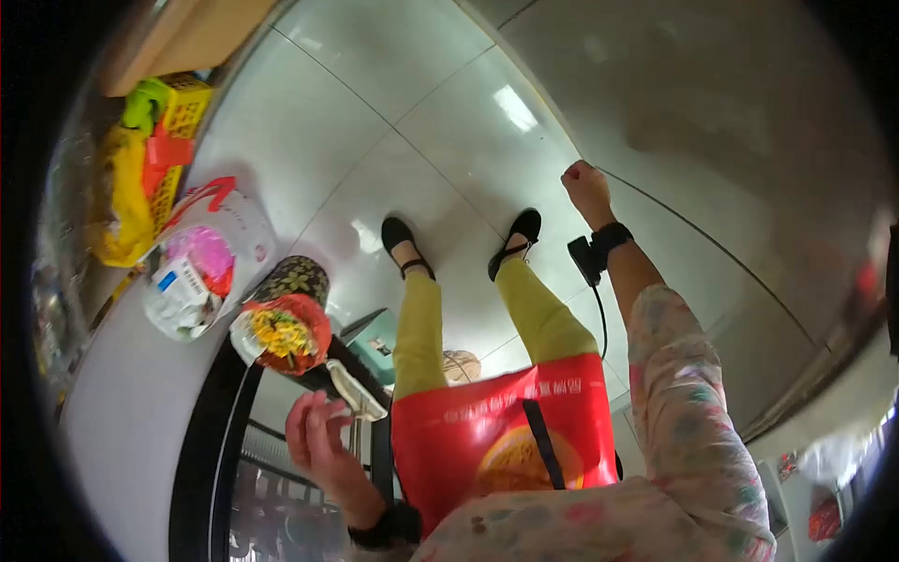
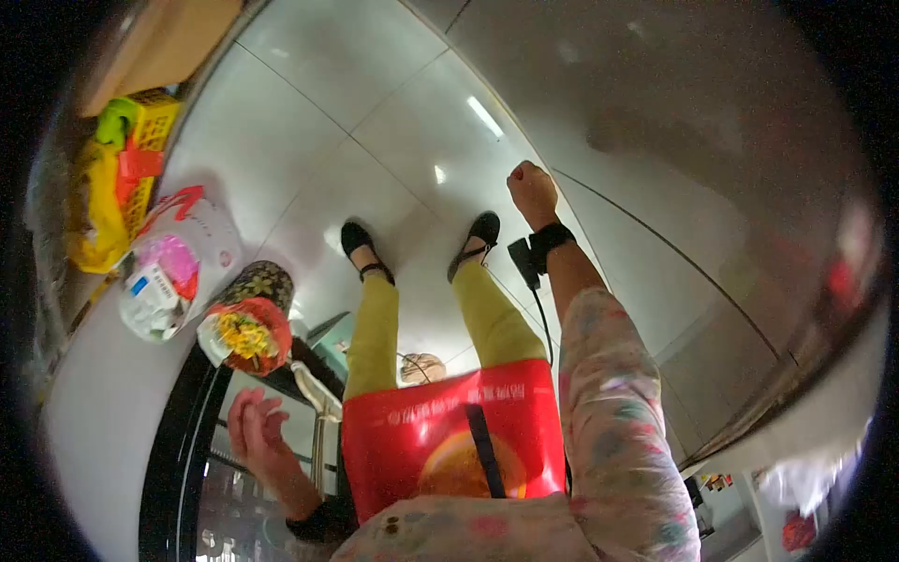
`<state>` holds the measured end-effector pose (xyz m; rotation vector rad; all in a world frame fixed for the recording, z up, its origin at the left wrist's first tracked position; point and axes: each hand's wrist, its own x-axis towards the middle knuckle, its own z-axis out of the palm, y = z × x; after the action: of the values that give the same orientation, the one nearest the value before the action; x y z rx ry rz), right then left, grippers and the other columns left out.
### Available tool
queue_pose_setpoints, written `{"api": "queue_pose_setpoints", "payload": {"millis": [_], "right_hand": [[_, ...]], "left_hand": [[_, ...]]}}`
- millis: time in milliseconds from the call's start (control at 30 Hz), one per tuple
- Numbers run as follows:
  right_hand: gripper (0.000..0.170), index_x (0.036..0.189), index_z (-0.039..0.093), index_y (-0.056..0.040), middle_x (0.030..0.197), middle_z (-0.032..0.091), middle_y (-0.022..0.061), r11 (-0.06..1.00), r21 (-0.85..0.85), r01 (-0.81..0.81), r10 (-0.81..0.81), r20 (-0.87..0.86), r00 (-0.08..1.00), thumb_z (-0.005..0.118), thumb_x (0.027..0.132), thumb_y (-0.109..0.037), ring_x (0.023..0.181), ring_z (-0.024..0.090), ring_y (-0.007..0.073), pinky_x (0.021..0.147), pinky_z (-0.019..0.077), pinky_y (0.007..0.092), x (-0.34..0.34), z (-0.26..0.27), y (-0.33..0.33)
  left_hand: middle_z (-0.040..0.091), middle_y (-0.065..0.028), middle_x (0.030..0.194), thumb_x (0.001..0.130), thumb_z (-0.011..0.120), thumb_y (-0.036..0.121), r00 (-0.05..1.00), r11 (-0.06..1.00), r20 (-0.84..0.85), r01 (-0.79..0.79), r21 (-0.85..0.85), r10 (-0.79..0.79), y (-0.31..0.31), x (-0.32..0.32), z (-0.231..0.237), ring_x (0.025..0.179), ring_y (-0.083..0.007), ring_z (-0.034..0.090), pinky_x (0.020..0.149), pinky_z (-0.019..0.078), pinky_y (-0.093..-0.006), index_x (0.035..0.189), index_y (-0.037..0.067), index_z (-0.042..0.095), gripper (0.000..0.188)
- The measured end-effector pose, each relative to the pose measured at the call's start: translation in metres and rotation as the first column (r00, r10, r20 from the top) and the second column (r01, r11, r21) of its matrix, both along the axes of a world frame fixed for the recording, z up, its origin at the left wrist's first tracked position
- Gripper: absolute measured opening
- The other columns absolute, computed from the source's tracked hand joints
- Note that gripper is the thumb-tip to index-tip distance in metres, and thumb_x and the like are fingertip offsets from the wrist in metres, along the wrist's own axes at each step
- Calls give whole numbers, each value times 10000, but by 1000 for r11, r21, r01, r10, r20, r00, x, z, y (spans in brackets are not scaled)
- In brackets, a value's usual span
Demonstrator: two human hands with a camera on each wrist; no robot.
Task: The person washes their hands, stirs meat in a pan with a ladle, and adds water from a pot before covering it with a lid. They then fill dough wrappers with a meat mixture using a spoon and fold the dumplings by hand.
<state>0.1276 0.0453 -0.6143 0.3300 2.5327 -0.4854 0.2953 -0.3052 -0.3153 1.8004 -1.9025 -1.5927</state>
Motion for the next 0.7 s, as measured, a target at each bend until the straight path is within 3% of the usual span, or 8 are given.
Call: {"api": "queue_pose_setpoints", "payload": {"millis": [133, 233, 333, 500, 600, 700], "right_hand": [[212, 835, 628, -56, 812, 647, 155, 992, 10, 124, -124, -33, 992, 565, 729, -229, 771, 620, 329, 688, 492, 398, -3, -123, 9], [218, 850, 627, -56, 824, 647, 155, 979, 96, 182, -178, -44, 983, 572, 731, -230, 790, 620, 324, 699, 489, 395, -1, -187, 18], [225, 856, 626, -55, 839, 646, 149, 968, 70, 239, -229, -133, 964, 570, 750, -246, 802, 620, 317, 712, 485, 392, -2, -239, 32], [213, 868, 618, -53, 837, 646, 138, 961, 53, 271, -254, -209, 944, 560, 753, -223, 786, 622, 307, 711, 487, 389, -13, -250, 23], [207, 871, 613, -57, 845, 647, 132, 946, 125, 299, -265, -229, 937, 549, 753, -215, 789, 621, 307, 714, 487, 387, -19, -249, 16], [191, 863, 607, -68, 852, 646, 131, 931, 204, 303, -276, -153, 949, 546, 757, -215, 802, 619, 307, 722, 484, 393, -23, -247, 15]], "left_hand": [[577, -137, 929, 831, 498, 162, 992, 996, 114, 66, -62, -59, 5, 12, -59, 741, -181, 570, 573, 463, -247, 1036, -10, 525, 269], [589, -105, 932, 851, 530, 255, 975, 977, 114, 200, -70, -192, -1, 19, -93, 755, -178, 587, 591, 478, -261, 1064, 6, 531, 327], [598, -148, 903, 846, 537, 311, 975, 986, 174, 154, -62, -141, 5, 7, -111, 741, -233, 585, 621, 488, -307, 1042, -15, 542, 381], [607, -151, 891, 851, 518, 266, 968, 971, 85, 239, -11, -237, 3, -11, -119, 753, -233, 593, 626, 477, -296, 1024, -26, 552, 341], [608, -148, 876, 848, 527, 273, 979, 979, 99, 188, -79, -180, 4, -16, -123, 744, -229, 589, 619, 473, -291, 1013, -20, 556, 338], [609, -147, 868, 851, 531, 289, 977, 978, 99, 197, -74, -190, 2, -19, -124, 751, -225, 590, 618, 471, -280, 1014, -12, 555, 344]]}}
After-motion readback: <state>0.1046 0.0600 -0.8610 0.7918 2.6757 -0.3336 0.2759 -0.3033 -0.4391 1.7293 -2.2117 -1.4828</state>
